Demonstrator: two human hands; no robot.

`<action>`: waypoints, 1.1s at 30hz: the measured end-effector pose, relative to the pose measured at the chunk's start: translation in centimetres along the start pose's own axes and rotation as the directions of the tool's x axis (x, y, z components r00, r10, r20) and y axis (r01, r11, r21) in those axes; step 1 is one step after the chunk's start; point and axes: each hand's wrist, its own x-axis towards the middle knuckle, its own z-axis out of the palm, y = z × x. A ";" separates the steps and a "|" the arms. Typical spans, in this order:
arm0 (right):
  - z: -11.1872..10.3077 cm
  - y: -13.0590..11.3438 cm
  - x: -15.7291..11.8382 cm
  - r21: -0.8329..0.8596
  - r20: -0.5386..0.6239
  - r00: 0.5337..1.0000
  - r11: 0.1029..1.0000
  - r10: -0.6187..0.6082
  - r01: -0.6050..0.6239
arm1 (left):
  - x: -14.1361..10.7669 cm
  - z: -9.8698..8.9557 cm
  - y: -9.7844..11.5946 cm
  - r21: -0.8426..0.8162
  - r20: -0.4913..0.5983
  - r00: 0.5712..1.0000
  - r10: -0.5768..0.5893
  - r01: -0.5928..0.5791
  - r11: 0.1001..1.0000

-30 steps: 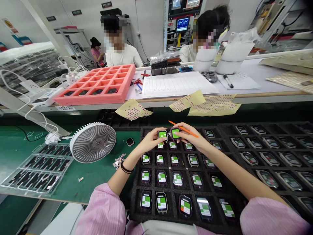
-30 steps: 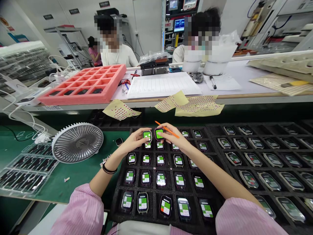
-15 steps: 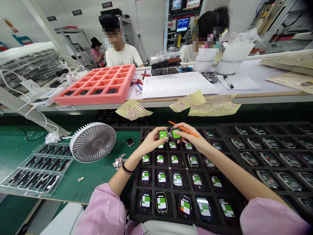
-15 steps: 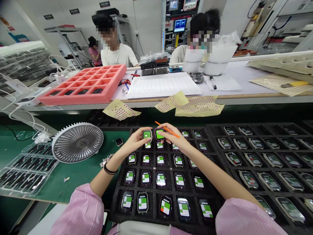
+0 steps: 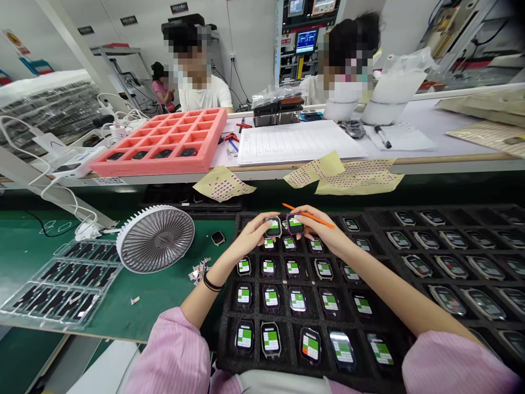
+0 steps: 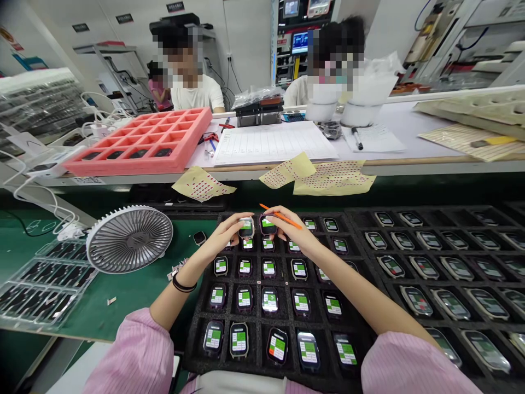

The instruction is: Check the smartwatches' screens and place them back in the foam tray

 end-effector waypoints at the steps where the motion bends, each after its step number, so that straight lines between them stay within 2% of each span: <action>1: 0.0 0.0 0.0 0.000 0.001 1.000 1.000 -0.002 0.002 | -0.1 0.0 0.0 0.005 0.015 1.000 0.018 -0.018 1.000; 4: 0.4 0.2 0.0 0.007 -0.004 1.000 1.000 0.004 -0.004 | -0.4 0.3 -0.1 0.094 0.083 0.988 0.128 -0.136 0.986; 6: 0.9 0.3 0.0 0.017 -0.003 1.000 1.000 0.023 -0.023 | -0.5 0.6 -0.3 0.240 0.103 0.965 0.242 -0.261 0.935; 9: 1.6 0.5 -0.3 0.020 0.012 0.999 0.999 0.046 -0.046 | -0.5 0.9 -0.6 0.522 0.116 0.903 0.414 -0.410 0.748; 11: 2.0 0.7 -0.6 0.002 0.020 0.999 0.999 0.051 -0.051 | -0.3 1.0 -0.8 0.659 0.133 0.870 0.475 -0.436 0.613; 13: 2.3 0.6 -1.1 -0.029 0.018 0.999 0.999 0.037 -0.037 | -0.1 0.9 -1.1 0.736 0.148 0.853 0.500 -0.433 0.521; 15: 2.4 0.2 -1.4 -0.049 0.020 1.000 0.999 -0.001 0.002 | -0.1 0.7 -1.2 0.765 0.166 0.839 0.519 -0.442 0.469; 18: 2.2 -0.8 -1.7 0.014 0.079 0.997 1.000 -0.021 0.020 | -0.3 0.5 -0.9 0.730 0.139 0.785 0.603 -0.493 0.473; 21: 1.9 -1.6 -1.6 0.164 0.201 0.978 0.983 0.050 -0.084 | -0.5 0.5 -0.2 0.651 0.112 0.721 0.683 -0.573 0.498; 24: 1.8 -1.6 -1.5 0.260 0.290 0.952 0.950 0.094 -0.173 | -0.7 0.7 0.1 0.592 0.127 0.693 0.709 -0.627 0.506; 27: 1.7 -1.5 -1.6 0.296 0.288 0.953 0.938 0.092 -0.180 | -0.7 1.0 0.1 0.564 0.143 0.665 0.733 -0.664 0.492; 29: 1.7 -1.6 -1.7 0.300 0.275 0.957 0.938 0.090 -0.174 | -0.7 1.0 0.0 0.557 0.146 0.658 0.739 -0.672 0.489; 33: 1.9 -1.9 -1.7 0.274 0.251 0.962 0.945 0.108 -0.177 | -0.6 1.0 -0.2 0.559 0.126 0.700 0.703 -0.636 0.532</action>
